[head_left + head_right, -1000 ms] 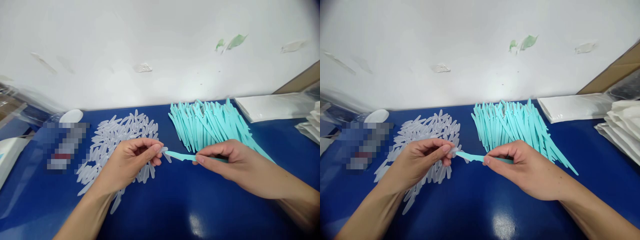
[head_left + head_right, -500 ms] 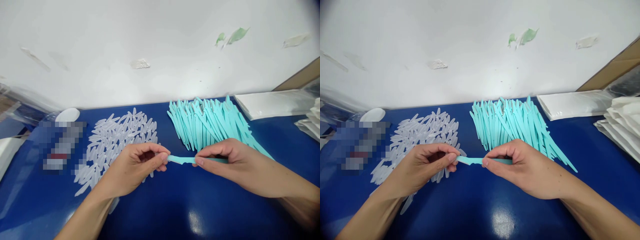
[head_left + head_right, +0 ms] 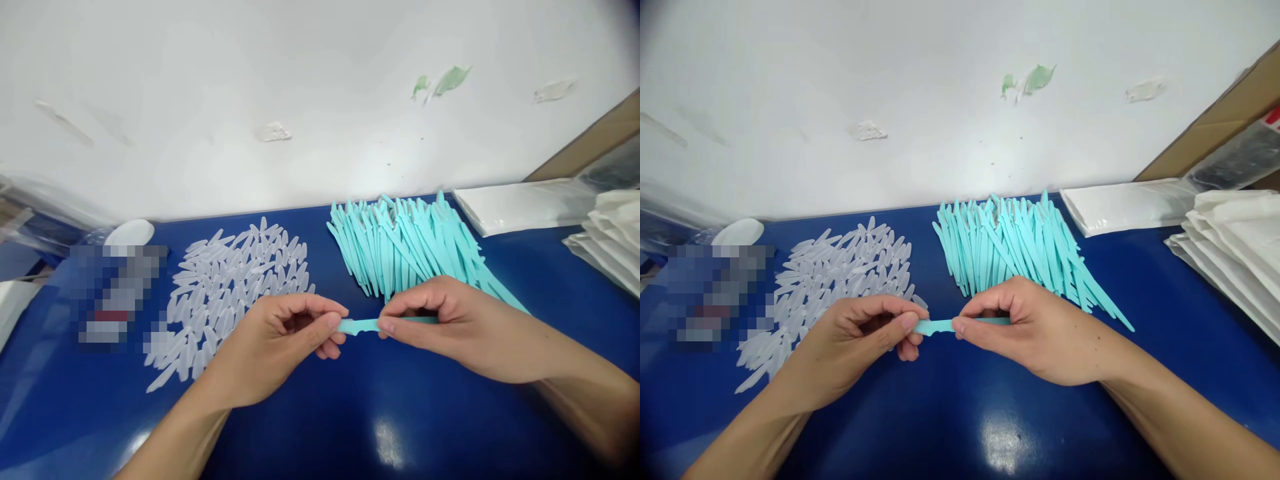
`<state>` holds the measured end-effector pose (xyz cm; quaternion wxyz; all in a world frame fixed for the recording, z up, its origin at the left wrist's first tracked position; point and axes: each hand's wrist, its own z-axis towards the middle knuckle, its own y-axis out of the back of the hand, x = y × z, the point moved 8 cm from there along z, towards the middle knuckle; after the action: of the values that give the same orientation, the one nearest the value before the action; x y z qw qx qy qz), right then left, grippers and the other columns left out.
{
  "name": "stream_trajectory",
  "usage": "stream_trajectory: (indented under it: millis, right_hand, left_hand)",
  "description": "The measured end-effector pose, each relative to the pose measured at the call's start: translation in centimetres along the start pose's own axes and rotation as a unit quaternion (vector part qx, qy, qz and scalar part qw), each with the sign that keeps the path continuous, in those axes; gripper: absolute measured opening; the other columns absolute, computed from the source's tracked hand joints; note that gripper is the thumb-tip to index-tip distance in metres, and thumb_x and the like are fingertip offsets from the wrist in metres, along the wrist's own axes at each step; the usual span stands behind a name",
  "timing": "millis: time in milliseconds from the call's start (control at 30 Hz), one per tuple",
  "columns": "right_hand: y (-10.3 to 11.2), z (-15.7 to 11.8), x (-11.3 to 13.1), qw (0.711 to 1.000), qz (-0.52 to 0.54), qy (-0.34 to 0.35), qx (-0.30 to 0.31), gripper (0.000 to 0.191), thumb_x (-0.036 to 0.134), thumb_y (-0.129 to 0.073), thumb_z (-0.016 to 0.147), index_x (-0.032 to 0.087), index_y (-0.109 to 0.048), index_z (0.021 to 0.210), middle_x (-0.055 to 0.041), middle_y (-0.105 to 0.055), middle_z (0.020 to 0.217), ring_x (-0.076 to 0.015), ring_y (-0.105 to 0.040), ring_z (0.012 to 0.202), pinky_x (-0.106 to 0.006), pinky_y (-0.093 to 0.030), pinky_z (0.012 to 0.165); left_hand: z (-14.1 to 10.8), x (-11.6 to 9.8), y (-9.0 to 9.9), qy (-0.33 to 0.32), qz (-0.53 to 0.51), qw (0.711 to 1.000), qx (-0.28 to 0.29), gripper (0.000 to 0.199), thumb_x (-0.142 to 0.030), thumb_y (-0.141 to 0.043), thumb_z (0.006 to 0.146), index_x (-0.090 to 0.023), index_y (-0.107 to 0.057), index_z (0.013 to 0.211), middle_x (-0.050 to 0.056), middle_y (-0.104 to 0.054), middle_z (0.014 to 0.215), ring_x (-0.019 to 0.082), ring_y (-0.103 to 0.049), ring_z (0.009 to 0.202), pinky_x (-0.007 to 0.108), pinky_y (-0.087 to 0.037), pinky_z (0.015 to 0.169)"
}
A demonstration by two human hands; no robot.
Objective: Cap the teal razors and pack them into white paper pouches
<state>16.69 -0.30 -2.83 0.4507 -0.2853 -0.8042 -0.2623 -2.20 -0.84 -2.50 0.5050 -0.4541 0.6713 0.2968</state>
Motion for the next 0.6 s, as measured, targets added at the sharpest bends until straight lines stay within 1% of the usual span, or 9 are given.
stream_trajectory:
  millis: [67,133,200,233,333,400,500,600]
  right_hand:
    - [0.3,-0.1,0.0,1.0,-0.001,-0.006,-0.006,0.019,0.041,-0.073,0.095,0.026,-0.078,0.086,0.0048,-0.043,0.067,-0.0108,-0.03,0.059,-0.028,-0.022,0.053]
    - [0.8,-0.1,0.2,1.0,-0.005,-0.003,-0.02,0.02,0.041,-0.074,0.094,0.024,-0.077,0.083,0.0047,-0.046,0.069,-0.0104,-0.032,0.06,-0.028,-0.024,0.054]
    - [1.4,-0.1,0.5,0.999,-0.012,0.006,-0.038,0.019,0.04,-0.075,0.093,0.023,-0.078,0.084,0.0048,-0.047,0.068,-0.0101,-0.033,0.061,-0.027,-0.026,0.055]
    - [1.6,-0.2,0.6,0.999,-0.015,0.008,-0.045,0.019,0.04,-0.075,0.093,0.023,-0.079,0.085,0.0053,-0.045,0.066,-0.0098,-0.032,0.06,-0.027,-0.026,0.054]
    - [2.0,-0.3,0.6,0.999,-0.011,-0.001,-0.053,0.02,0.041,-0.075,0.093,0.023,-0.08,0.086,0.0069,-0.038,0.061,-0.0092,-0.026,0.055,-0.027,-0.021,0.05]
    - [2.0,-0.5,0.4,0.998,-0.001,-0.01,-0.054,0.022,0.043,-0.074,0.094,0.023,-0.08,0.088,0.0074,-0.036,0.06,-0.0089,-0.024,0.053,-0.028,-0.018,0.048]
    - [2.1,-0.6,0.2,0.998,0.002,-0.016,-0.054,0.023,0.045,-0.074,0.094,0.023,-0.08,0.09,0.0077,-0.034,0.058,-0.0088,-0.023,0.052,-0.027,-0.017,0.047]
    - [2.2,-0.5,-0.1,0.998,0.0,-0.022,-0.053,0.024,0.046,-0.074,0.095,0.023,-0.08,0.089,0.0077,-0.033,0.058,-0.009,-0.023,0.052,-0.027,-0.018,0.047]
  left_hand:
    - [0.0,-0.2,1.3,0.003,0.016,1.0,0.001,0.013,-0.034,-0.077,0.099,-0.024,-0.084,0.102,-0.001,-0.081,0.082,0.008,-0.075,0.07,0.012,-0.061,0.067]
    - [-0.1,-0.5,3.0,0.0,0.044,0.999,-0.011,0.011,-0.033,-0.078,0.098,-0.026,-0.085,0.103,-0.001,-0.08,0.08,0.007,-0.074,0.069,0.011,-0.06,0.066]
    - [-0.3,-1.1,4.4,-0.019,0.065,0.997,-0.026,0.011,-0.032,-0.079,0.098,-0.028,-0.085,0.106,-0.001,-0.079,0.08,0.008,-0.073,0.069,0.012,-0.061,0.065]
    - [-0.4,-1.4,4.7,-0.032,0.068,0.997,-0.029,0.011,-0.031,-0.079,0.098,-0.03,-0.086,0.106,-0.001,-0.08,0.085,0.008,-0.073,0.07,0.013,-0.062,0.065]
    - [-0.7,-2.2,4.6,-0.074,0.071,0.994,-0.039,0.011,-0.028,-0.081,0.095,-0.031,-0.088,0.104,0.002,-0.08,0.105,0.01,-0.075,0.076,0.017,-0.065,0.069]
    - [-0.9,-2.4,4.4,-0.094,0.087,0.989,-0.07,0.012,-0.026,-0.083,0.093,-0.032,-0.089,0.103,0.002,-0.08,0.113,0.012,-0.077,0.085,0.017,-0.066,0.076]
    - [-1.0,-2.6,4.4,-0.115,0.125,0.978,-0.12,0.017,-0.024,-0.084,0.091,-0.036,-0.089,0.103,-0.001,-0.083,0.111,0.013,-0.079,0.094,0.015,-0.065,0.082]
    - [-1.0,-2.9,4.4,-0.129,0.156,0.97,-0.132,0.02,-0.022,-0.084,0.09,-0.037,-0.089,0.103,-0.002,-0.084,0.11,0.014,-0.08,0.094,0.015,-0.065,0.08]
